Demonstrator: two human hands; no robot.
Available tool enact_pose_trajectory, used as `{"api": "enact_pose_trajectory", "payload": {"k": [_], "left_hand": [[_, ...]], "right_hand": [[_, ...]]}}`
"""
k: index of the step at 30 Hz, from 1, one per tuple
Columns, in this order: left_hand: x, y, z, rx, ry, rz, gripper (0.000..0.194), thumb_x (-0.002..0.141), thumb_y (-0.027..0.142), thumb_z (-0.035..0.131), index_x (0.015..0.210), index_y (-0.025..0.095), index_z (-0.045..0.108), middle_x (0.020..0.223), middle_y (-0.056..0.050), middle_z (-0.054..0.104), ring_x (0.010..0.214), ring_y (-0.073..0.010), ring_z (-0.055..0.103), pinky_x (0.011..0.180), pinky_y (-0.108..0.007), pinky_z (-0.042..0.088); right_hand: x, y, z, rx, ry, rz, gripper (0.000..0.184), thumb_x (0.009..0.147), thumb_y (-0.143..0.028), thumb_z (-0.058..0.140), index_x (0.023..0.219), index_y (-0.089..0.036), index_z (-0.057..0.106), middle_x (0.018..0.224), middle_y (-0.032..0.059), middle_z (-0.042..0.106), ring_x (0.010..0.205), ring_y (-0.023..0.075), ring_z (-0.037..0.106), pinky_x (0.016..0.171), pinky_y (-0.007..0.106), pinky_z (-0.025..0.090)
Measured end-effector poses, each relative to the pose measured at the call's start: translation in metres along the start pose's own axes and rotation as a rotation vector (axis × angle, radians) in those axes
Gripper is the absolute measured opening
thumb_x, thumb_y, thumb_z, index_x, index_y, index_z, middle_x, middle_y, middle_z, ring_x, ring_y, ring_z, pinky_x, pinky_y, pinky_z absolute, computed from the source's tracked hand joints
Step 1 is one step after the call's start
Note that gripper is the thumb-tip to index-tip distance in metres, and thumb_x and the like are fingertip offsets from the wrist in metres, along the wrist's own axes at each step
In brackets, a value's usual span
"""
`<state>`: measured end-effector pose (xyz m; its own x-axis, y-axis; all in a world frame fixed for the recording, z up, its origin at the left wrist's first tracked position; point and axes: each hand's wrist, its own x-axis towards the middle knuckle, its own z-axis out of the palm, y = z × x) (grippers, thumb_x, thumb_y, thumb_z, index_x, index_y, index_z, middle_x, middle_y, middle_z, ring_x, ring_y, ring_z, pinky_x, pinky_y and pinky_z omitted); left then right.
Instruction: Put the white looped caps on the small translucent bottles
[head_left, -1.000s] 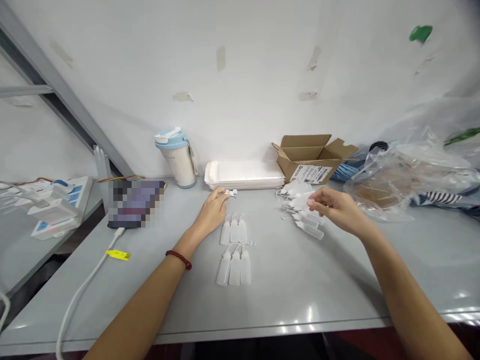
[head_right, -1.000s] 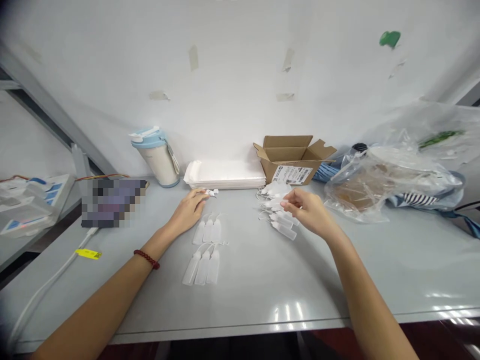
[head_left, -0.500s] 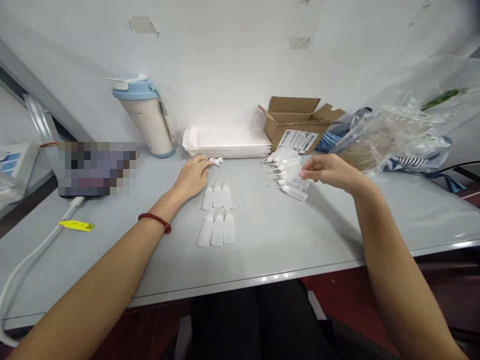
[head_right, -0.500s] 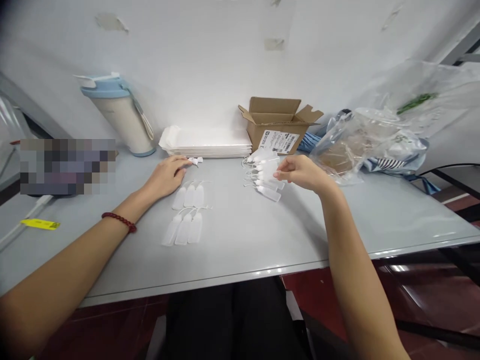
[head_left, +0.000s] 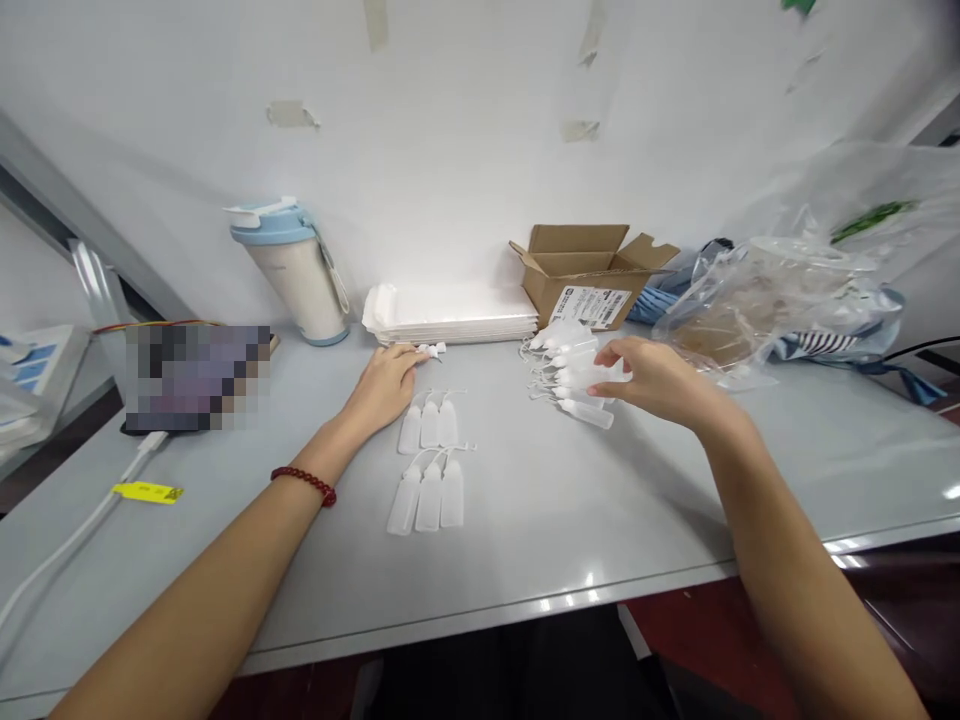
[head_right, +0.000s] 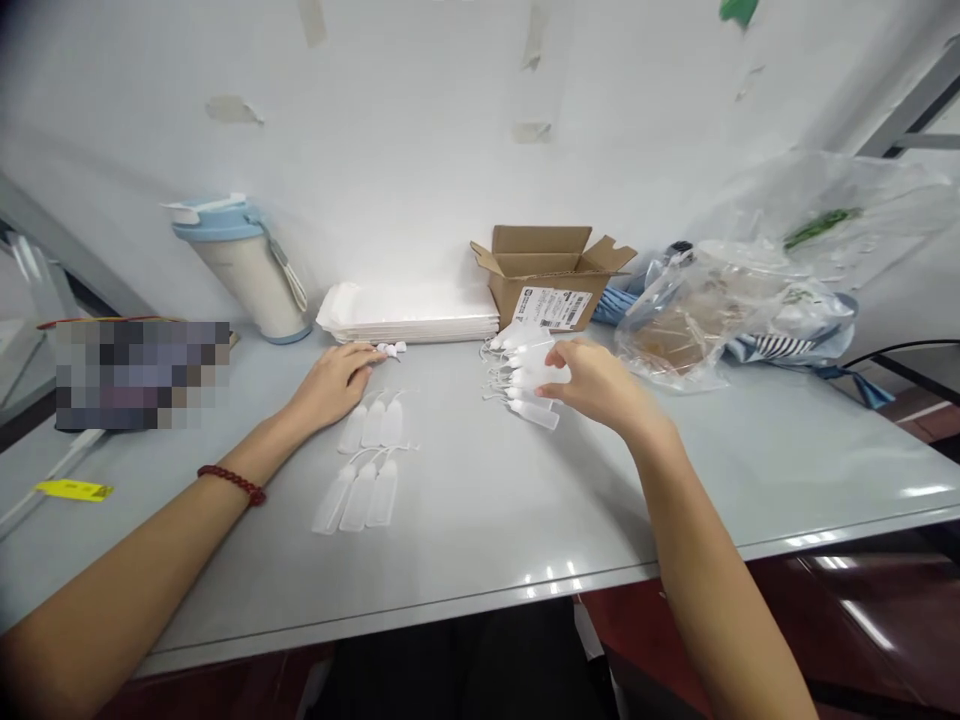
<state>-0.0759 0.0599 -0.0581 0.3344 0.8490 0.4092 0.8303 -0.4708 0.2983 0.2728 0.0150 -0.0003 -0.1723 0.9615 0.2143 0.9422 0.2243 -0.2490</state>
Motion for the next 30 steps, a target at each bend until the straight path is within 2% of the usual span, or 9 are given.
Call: {"api": "enact_pose_trajectory", "payload": {"k": [4, 7, 9, 12, 15, 17, 20, 25, 30], "left_hand": [[0.001, 0.007, -0.004, -0.029, -0.003, 0.0, 0.035, 0.083, 0.014, 0.038, 0.102, 0.015, 0.067, 0.11, -0.009, 0.062, 0.102, -0.0238, 0.054, 0.093, -0.039, 0.042], [0.002, 0.012, -0.006, -0.036, -0.005, -0.031, 0.031, 0.082, 0.015, 0.041, 0.095, 0.014, 0.068, 0.101, -0.009, 0.064, 0.091, -0.0216, 0.057, 0.086, -0.036, 0.045], [0.002, 0.014, -0.007, -0.031, -0.006, -0.058, 0.028, 0.081, 0.017, 0.043, 0.093, 0.014, 0.068, 0.096, -0.008, 0.064, 0.082, -0.02, 0.057, 0.08, -0.034, 0.046], [0.002, 0.015, -0.01, -0.023, 0.008, -0.091, 0.026, 0.08, 0.02, 0.045, 0.092, 0.015, 0.068, 0.089, -0.007, 0.064, 0.073, -0.0181, 0.056, 0.073, -0.032, 0.046], [0.001, 0.018, -0.013, -0.081, 0.03, -0.138, 0.026, 0.08, 0.022, 0.047, 0.095, 0.015, 0.067, 0.087, -0.006, 0.067, 0.071, -0.0175, 0.057, 0.072, -0.031, 0.045], [0.001, 0.022, -0.015, -0.138, 0.048, -0.189, 0.027, 0.081, 0.024, 0.047, 0.098, 0.015, 0.066, 0.087, -0.006, 0.069, 0.073, -0.0178, 0.059, 0.071, -0.03, 0.045], [0.001, 0.028, -0.017, -0.185, 0.074, -0.232, 0.028, 0.081, 0.025, 0.047, 0.099, 0.014, 0.065, 0.09, -0.006, 0.07, 0.076, -0.018, 0.06, 0.071, -0.029, 0.046], [0.0, 0.04, -0.019, -0.19, 0.086, -0.182, 0.029, 0.082, 0.026, 0.046, 0.1, 0.014, 0.064, 0.094, -0.007, 0.07, 0.077, -0.018, 0.061, 0.072, -0.03, 0.046], [-0.003, 0.053, -0.023, -0.241, 0.08, -0.161, 0.029, 0.081, 0.026, 0.045, 0.1, 0.014, 0.064, 0.096, -0.007, 0.069, 0.078, -0.0176, 0.061, 0.068, -0.029, 0.046]], "right_hand": [[0.0, -0.013, 0.009, -0.167, 0.188, -0.102, 0.05, 0.077, -0.06, 0.056, 0.098, -0.015, 0.061, 0.098, 0.0161, 0.058, 0.098, 0.0341, 0.05, 0.074, 0.042, 0.042], [-0.001, -0.038, 0.015, -0.095, 0.273, -0.213, 0.043, 0.085, -0.052, 0.05, 0.103, -0.014, 0.059, 0.098, 0.0167, 0.057, 0.099, 0.0325, 0.049, 0.081, 0.044, 0.04], [-0.006, -0.06, 0.02, 0.047, 0.224, -0.362, 0.036, 0.09, -0.043, 0.048, 0.108, -0.014, 0.057, 0.099, 0.0149, 0.057, 0.096, 0.0277, 0.051, 0.083, 0.041, 0.041], [-0.017, -0.092, 0.032, 0.234, 0.0, -0.567, 0.036, 0.094, -0.037, 0.041, 0.12, -0.015, 0.053, 0.097, 0.0121, 0.057, 0.09, 0.0226, 0.053, 0.08, 0.037, 0.043], [-0.022, -0.111, 0.044, 0.272, -0.159, -0.616, 0.039, 0.096, -0.035, 0.036, 0.13, -0.021, 0.049, 0.097, 0.0108, 0.055, 0.087, 0.0206, 0.052, 0.08, 0.037, 0.043], [-0.021, -0.116, 0.051, 0.288, -0.213, -0.608, 0.039, 0.097, -0.035, 0.033, 0.131, -0.023, 0.048, 0.097, 0.0102, 0.055, 0.087, 0.0201, 0.051, 0.081, 0.037, 0.042], [-0.014, -0.117, 0.059, 0.268, -0.224, -0.586, 0.039, 0.097, -0.035, 0.033, 0.129, -0.023, 0.051, 0.096, 0.0105, 0.054, 0.087, 0.02, 0.049, 0.081, 0.037, 0.04], [-0.006, -0.119, 0.063, 0.146, -0.168, -0.615, 0.036, 0.097, -0.03, 0.032, 0.121, -0.02, 0.056, 0.094, 0.0104, 0.054, 0.084, 0.0197, 0.047, 0.079, 0.035, 0.037], [-0.004, -0.118, 0.062, 0.118, -0.214, -0.601, 0.035, 0.098, -0.031, 0.029, 0.112, -0.02, 0.059, 0.085, 0.0069, 0.055, 0.08, 0.0179, 0.05, 0.076, 0.031, 0.034]]}}
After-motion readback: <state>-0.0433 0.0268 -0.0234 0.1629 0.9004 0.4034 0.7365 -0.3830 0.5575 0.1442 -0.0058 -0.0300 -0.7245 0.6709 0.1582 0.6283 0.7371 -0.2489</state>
